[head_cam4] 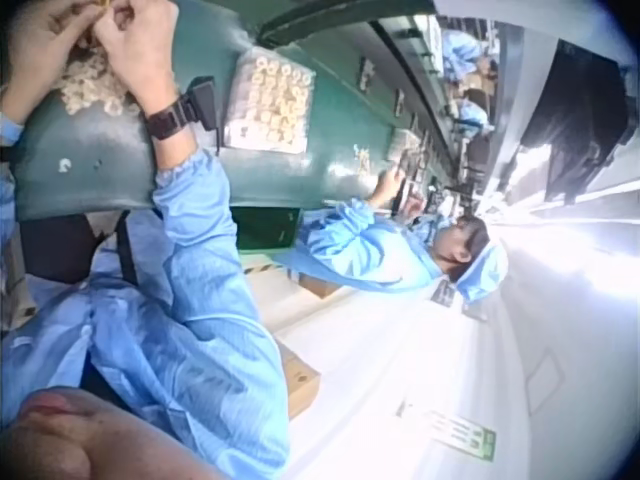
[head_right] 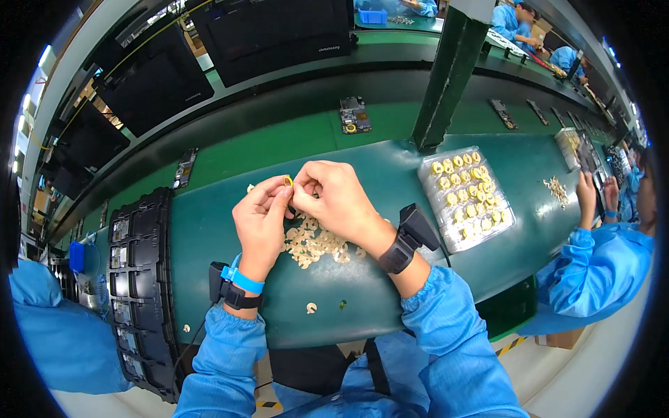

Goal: Assemble small electronic components by attaching yellow ring-shaped parts to a circuit board.

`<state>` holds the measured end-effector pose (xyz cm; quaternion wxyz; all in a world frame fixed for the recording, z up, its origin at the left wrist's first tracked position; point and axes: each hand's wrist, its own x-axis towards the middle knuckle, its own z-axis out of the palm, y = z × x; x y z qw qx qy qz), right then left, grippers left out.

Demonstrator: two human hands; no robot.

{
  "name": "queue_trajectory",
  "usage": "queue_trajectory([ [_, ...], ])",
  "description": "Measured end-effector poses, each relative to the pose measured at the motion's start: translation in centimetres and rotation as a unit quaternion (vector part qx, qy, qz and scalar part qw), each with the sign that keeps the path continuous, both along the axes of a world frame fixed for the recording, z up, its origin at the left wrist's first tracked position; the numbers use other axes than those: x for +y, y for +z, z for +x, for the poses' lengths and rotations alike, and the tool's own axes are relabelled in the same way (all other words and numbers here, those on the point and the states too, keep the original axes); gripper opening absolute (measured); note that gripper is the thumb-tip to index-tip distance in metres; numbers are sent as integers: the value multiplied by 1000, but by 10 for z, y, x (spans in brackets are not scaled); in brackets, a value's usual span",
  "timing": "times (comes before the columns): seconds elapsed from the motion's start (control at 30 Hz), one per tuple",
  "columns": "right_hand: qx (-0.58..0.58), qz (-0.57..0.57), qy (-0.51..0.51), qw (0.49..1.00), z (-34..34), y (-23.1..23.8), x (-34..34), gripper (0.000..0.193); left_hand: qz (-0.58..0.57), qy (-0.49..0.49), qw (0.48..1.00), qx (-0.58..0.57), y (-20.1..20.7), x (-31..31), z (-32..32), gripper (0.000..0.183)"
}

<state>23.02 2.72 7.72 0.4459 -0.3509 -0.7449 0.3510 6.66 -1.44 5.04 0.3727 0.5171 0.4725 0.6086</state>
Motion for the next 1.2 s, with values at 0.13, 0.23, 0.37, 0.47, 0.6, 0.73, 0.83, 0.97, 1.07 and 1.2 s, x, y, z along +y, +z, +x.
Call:
queue_trajectory([
  [0.13,-8,35,-11,999,-2,1,-1,17,7,-12,999,-50,7,0,-5,16],
  [0.23,-7,90,-11,996,-8,-5,-2,17,-3,10,998,-63,5,-2,-6,14],
  [0.37,-20,76,-22,997,1,1,-11,15,-27,-57,991,-116,2,1,-4,19],
  [0.47,-4,60,-9,998,-1,1,-11,13,-20,-55,992,-110,4,-1,-4,21],
  [0.6,16,41,-2,999,-4,-1,-8,13,-10,-80,995,-63,4,-2,-6,21],
  [0.73,50,3,16,999,-3,-3,-7,13,3,-60,997,-43,3,-1,-7,18],
  [0.83,32,-28,-12,999,-1,-4,-5,13,1,-37,998,-42,2,0,-10,19],
  [0.97,24,-15,-58,998,9,-12,3,15,-14,-17,999,-47,-3,4,-13,20],
  [1.07,-75,-63,-31,995,20,2,2,21,-22,16,999,-40,-4,4,-17,21],
  [1.2,-211,-47,-6,976,26,-6,9,26,-15,1,1000,-24,-7,7,-17,22],
])
